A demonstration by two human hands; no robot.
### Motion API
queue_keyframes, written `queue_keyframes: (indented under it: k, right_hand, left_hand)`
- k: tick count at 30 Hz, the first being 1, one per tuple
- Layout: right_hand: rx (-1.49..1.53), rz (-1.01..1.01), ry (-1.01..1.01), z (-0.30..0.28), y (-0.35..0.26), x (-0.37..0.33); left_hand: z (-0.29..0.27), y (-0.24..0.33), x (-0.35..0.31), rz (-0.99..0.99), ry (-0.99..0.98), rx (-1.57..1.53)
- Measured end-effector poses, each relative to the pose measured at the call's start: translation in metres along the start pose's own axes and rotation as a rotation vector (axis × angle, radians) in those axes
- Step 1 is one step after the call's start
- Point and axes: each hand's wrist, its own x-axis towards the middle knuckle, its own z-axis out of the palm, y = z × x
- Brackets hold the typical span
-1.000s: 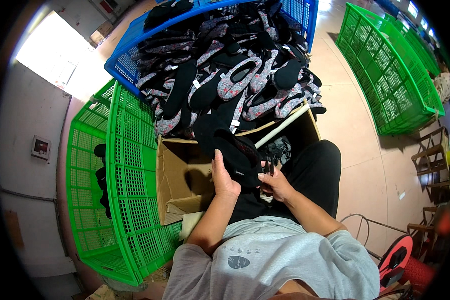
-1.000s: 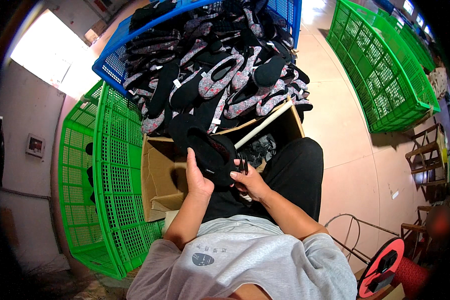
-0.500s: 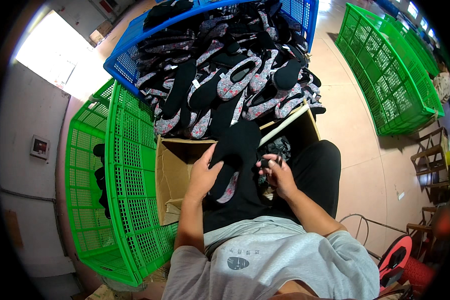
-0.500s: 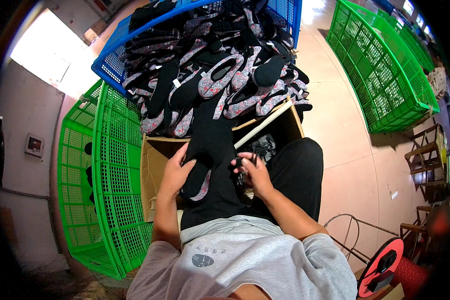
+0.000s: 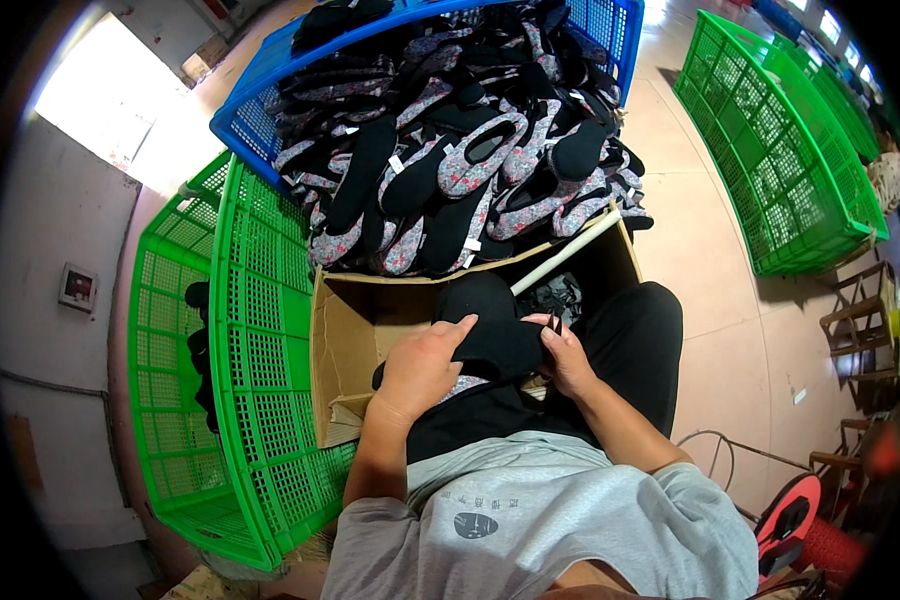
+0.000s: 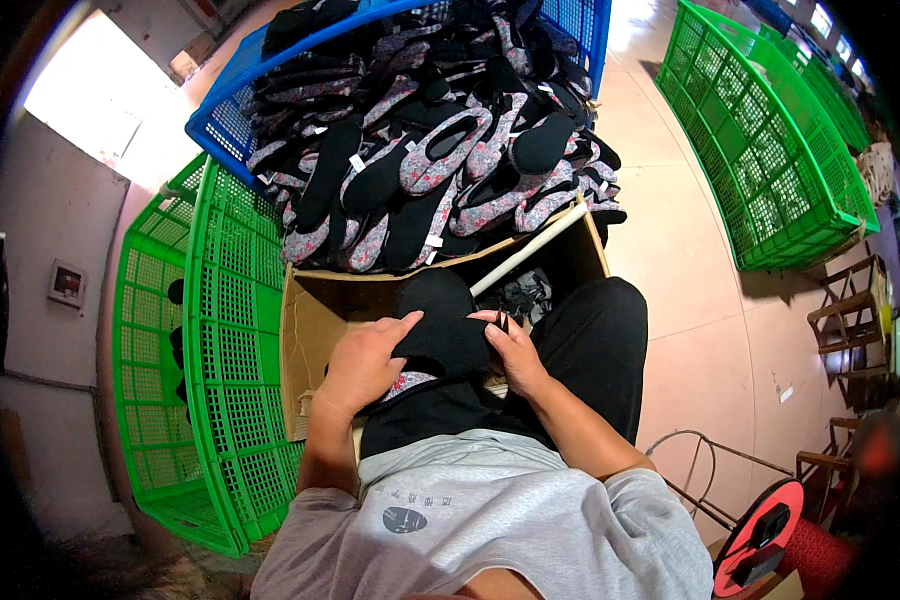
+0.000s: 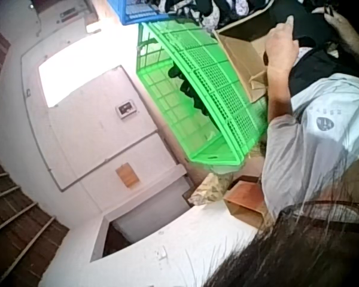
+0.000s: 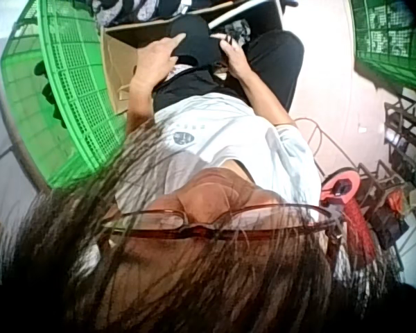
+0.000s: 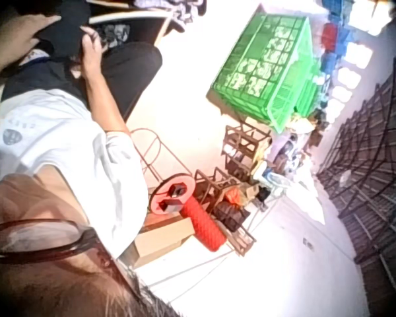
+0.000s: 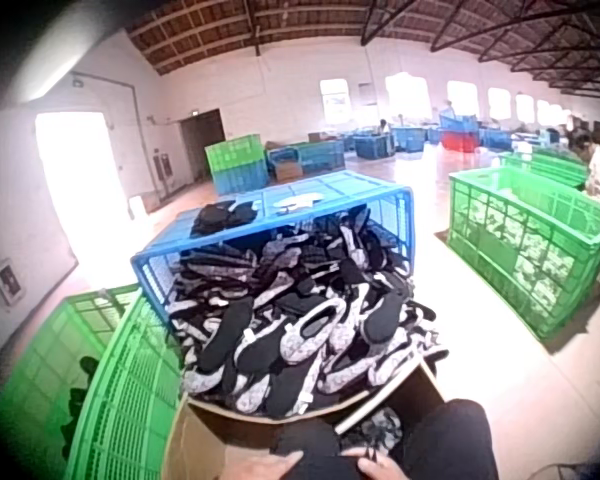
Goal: The person sits on the floor and sews the insole to the upper of a slipper using a needle and thread. They pull the thread through the fabric repeatedly to secure the parts together. The person handles multiple slippers from a blue crate, sewing them one by one.
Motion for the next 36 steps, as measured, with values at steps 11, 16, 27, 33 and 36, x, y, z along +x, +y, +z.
queue_keyframes:
  k: [11,16,27,33,36]
  right_hand:
    - [0.025,0.084,0.108,-0.005,0.004,0.002]
    - [0.032,0.014,0.085,-0.003,0.003,0.002]
    - [0.061,-0.046,0.099,-0.012,0.004,0.007]
    - [0.035,-0.025,0.006,-0.019,0.008,0.007]
    - [0.026,-0.026,-0.026,-0.017,0.007,0.005]
  left_hand:
    - [0.014,0.034,-0.013,0.168,0.388,-0.285]
    - [0.047,0.031,-0.015,-0.119,0.216,-0.396]
    - [0.081,0.015,0.004,-0.340,-0.133,-1.235]
    - [0.086,0.009,0.013,-0.512,-0.509,-1.040]
    - [0.103,0.005,0.016,-0.465,-0.536,-1.081]
